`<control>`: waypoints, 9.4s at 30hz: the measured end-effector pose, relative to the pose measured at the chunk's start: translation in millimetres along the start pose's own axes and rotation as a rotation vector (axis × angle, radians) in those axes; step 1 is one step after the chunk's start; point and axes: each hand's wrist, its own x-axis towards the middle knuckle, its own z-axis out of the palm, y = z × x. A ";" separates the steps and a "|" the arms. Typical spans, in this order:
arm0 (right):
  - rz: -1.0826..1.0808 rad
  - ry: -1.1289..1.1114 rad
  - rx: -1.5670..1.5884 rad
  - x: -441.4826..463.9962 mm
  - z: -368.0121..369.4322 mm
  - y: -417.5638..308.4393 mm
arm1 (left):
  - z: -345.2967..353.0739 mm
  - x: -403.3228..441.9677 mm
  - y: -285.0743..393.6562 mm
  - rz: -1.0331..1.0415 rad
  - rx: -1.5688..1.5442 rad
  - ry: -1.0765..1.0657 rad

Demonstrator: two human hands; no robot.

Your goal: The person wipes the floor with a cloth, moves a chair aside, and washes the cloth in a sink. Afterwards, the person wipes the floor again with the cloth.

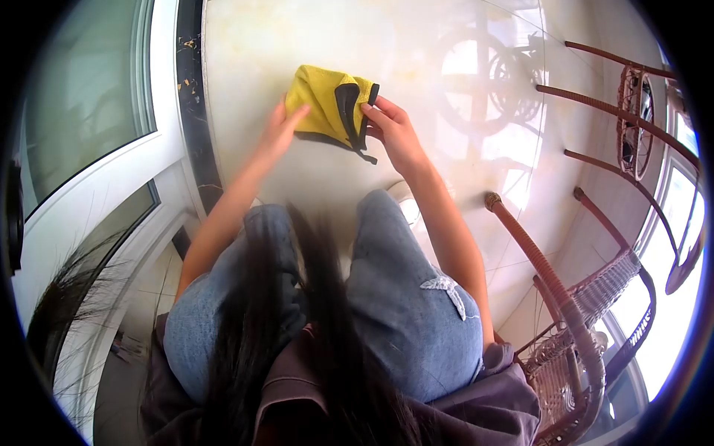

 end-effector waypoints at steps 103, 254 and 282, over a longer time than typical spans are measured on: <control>-0.682 -0.107 -1.509 157.6 49.1 -42.3 | -128.2 51.3 79.7 -0.027 -0.771 0.384; 0.165 0.167 0.439 49.2 24.2 0.9 | 12.9 16.2 -10.0 0.307 0.166 0.011; -0.256 -0.590 -0.855 56.1 62.5 99.0 | -69.3 19.0 28.9 0.105 -0.148 0.255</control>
